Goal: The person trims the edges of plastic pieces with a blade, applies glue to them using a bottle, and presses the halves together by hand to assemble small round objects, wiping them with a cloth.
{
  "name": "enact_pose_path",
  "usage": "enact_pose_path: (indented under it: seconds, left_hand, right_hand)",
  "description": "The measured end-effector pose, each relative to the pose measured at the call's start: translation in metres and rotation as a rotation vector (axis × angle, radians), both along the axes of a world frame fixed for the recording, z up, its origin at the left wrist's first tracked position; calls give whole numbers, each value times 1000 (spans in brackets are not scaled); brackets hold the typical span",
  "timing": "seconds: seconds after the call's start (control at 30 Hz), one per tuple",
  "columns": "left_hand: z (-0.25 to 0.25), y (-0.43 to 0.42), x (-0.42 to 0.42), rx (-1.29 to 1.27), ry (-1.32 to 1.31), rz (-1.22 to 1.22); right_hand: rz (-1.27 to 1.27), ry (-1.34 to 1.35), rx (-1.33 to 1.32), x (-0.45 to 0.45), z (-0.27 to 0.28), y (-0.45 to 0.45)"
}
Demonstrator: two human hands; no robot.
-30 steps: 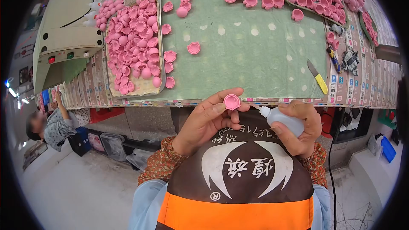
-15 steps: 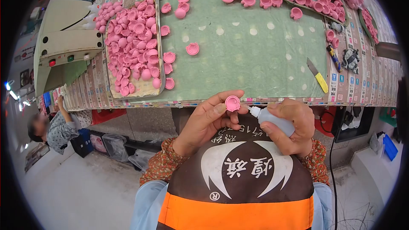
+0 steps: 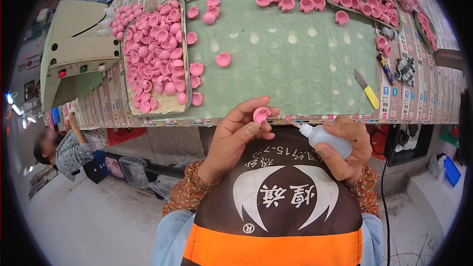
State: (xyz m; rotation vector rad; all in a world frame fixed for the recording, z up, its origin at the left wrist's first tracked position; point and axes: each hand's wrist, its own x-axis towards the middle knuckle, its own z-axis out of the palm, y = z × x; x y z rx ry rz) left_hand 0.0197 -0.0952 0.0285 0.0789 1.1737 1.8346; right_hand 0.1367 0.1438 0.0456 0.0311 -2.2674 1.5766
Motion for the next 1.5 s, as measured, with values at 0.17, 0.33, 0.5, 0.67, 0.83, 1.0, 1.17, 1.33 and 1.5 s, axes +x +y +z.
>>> enact_pose_path:
  seconds: [0.17, 0.33, 0.5, 0.67, 0.83, 1.0, 1.17, 1.33, 1.5]
  left_hand:
    - [-2, -1, 0, 66, -101, 28]
    - [-5, 0, 1, 172, -233, 66]
    - [-4, 2, 1, 178, -270, 73]
    - [-2, 2, 3, 159, -236, 57]
    - [2, 4, 4, 126, -200, 30]
    - [0, 4, 6, 143, -194, 32]
    - [-1, 4, 7, 129, -192, 46]
    - [-1, 7, 9, 149, -214, 50]
    - [-2, 6, 9, 119, -211, 69]
  right_hand:
    - [29, -126, -231, 12, 1, -2]
    - [22, 1, -64, -2, 0, -3]
    - [22, 37, 17, -6, 3, -9]
    - [48, 78, 122, -12, 9, -12]
    - [84, 105, 116, -16, 8, -16]
    - [92, 125, 117, -16, 6, -21]
    - [103, 121, 134, -14, 4, -21]
    - [88, 111, 207, -14, 9, -17]
    - [82, 133, 205, -15, 10, -15]
